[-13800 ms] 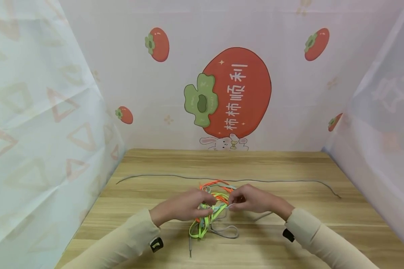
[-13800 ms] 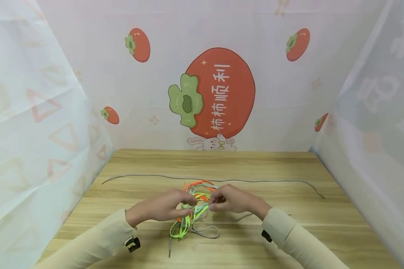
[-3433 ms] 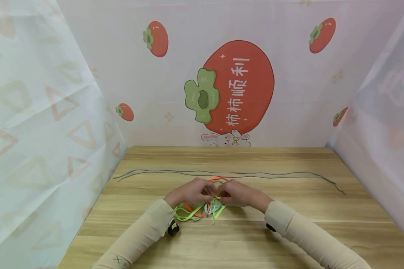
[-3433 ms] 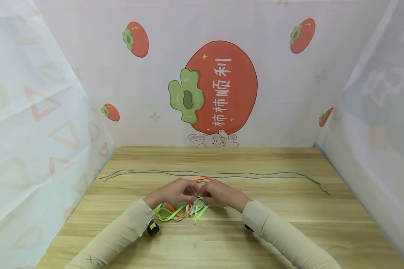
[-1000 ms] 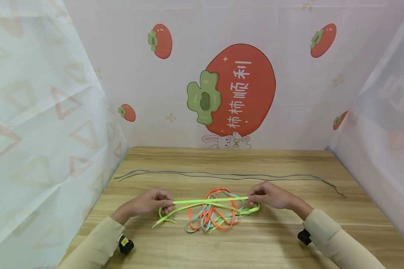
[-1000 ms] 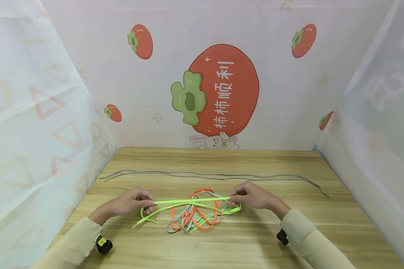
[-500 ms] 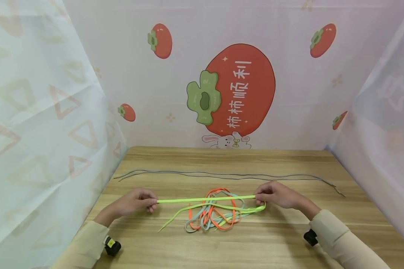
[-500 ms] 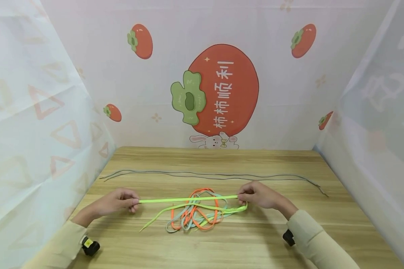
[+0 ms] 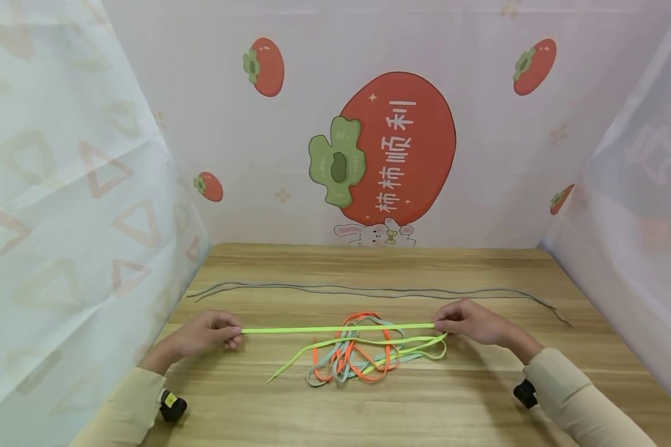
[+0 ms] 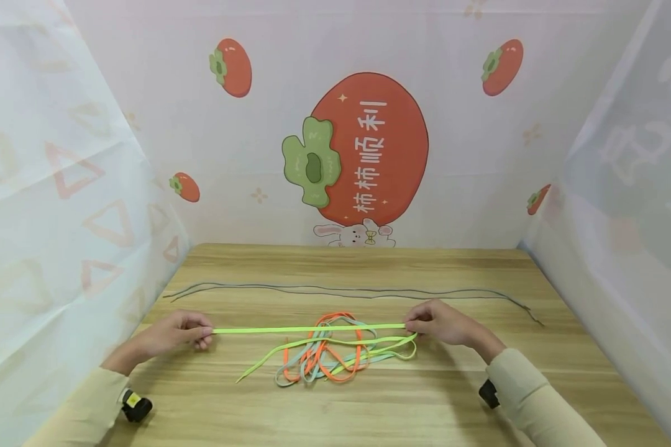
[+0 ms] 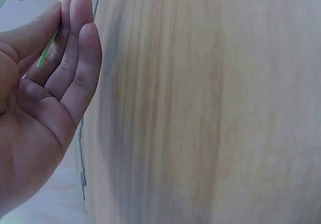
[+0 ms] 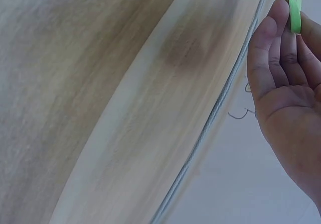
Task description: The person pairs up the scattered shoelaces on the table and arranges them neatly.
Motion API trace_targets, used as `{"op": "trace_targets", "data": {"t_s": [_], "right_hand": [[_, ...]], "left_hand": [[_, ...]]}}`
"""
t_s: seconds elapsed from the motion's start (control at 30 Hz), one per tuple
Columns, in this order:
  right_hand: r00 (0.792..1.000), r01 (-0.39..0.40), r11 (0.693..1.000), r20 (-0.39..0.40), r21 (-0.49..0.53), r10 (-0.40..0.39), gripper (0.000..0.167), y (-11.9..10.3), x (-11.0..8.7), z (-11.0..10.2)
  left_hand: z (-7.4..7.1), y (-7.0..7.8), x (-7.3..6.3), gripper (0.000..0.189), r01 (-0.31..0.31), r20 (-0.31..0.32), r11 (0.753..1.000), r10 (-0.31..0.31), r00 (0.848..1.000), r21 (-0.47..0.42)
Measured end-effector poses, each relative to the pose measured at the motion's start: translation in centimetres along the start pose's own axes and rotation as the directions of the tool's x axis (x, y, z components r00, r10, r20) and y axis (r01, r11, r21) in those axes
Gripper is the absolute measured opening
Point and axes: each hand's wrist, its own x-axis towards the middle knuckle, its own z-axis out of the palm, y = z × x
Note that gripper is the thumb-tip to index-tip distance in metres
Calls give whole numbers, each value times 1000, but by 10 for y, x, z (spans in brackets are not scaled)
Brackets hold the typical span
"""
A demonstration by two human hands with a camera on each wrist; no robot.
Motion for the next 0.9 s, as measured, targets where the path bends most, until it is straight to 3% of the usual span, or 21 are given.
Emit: {"op": "trace_targets", "data": {"t_s": [0.33,0.9], "right_hand": [[1000,7,1000,-22,-3,-7,22,11,-11,-9],[986,-117,987,-105,114,129,28,45,-35,-29]], "left_hand": [[-9,-6,-5,27,27,-34,999,-26,999,20],[-26,-16,-13,29,47,-73,999,-45,996,22]]}}
